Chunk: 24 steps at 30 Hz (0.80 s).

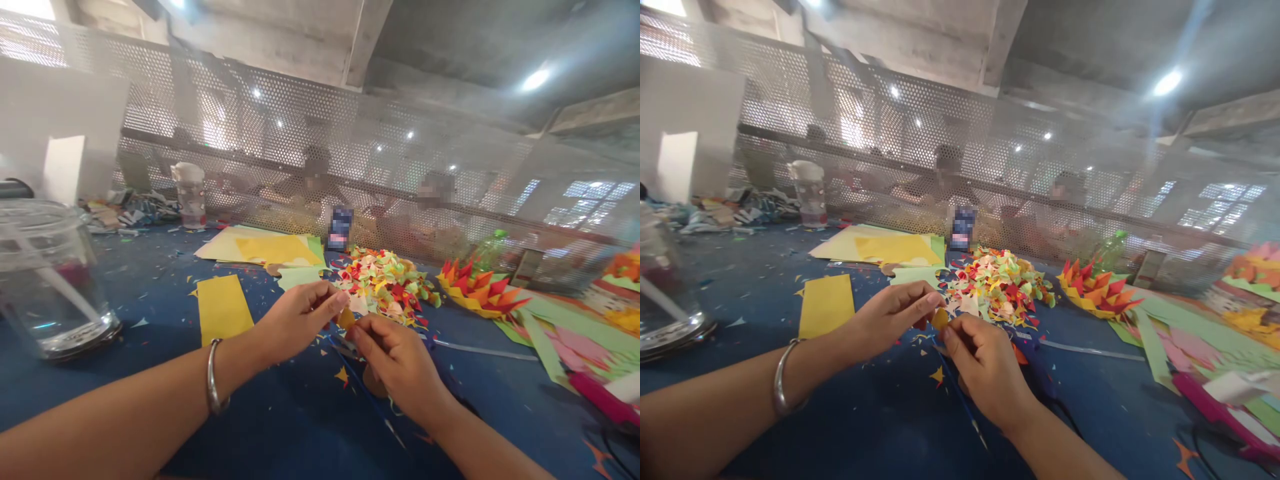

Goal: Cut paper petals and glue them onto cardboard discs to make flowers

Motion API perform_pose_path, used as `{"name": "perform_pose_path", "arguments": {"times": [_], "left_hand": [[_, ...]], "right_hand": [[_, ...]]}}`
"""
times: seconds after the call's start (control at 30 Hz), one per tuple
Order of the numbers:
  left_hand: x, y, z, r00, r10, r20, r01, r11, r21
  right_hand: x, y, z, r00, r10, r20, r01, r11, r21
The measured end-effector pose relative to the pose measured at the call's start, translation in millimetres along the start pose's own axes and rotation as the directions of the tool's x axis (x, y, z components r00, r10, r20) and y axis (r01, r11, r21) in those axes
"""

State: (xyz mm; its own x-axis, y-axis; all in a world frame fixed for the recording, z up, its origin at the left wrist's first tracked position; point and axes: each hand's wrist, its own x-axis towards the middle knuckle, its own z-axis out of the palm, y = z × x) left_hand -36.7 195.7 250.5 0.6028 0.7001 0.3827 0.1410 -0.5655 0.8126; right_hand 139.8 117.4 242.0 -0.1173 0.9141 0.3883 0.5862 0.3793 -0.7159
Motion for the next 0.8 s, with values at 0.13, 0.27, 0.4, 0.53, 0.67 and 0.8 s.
{"name": "perform_pose_path", "arguments": {"times": [0.13,0.27,0.4,0.53,0.67,0.8], "left_hand": [[0,-4,-4.8,0.992,-0.043,0.120,0.049,0.997,-0.051],[0,-4,-4.3,0.991,-0.045,0.123,0.054,0.996,-0.066],[2,-2,-10.4,0.987,-0.041,0.157,0.052,0.996,-0.071],[4,-3,-23.5,0.959,-0.130,0.251,0.094,0.984,0.151],[5,-8,-32.6,0.953,-0.186,0.238,0.062,0.892,0.449],[6,-15,-36.2,0.967,-0.190,0.172,0.075,0.851,0.520]], "right_hand": [[-1,0,-2,1.000,-0.011,0.001,0.011,0.998,-0.060],[0,2,-2,1.000,-0.008,0.022,0.010,0.995,-0.096],[1,3,-4,0.999,-0.036,-0.012,0.034,0.985,-0.168],[1,4,-12,0.993,-0.024,-0.113,-0.002,0.976,-0.217],[3,9,-23,0.985,-0.012,-0.174,-0.036,0.961,-0.272],[7,15,-35,0.988,0.027,-0.151,-0.078,0.937,-0.339]]}}
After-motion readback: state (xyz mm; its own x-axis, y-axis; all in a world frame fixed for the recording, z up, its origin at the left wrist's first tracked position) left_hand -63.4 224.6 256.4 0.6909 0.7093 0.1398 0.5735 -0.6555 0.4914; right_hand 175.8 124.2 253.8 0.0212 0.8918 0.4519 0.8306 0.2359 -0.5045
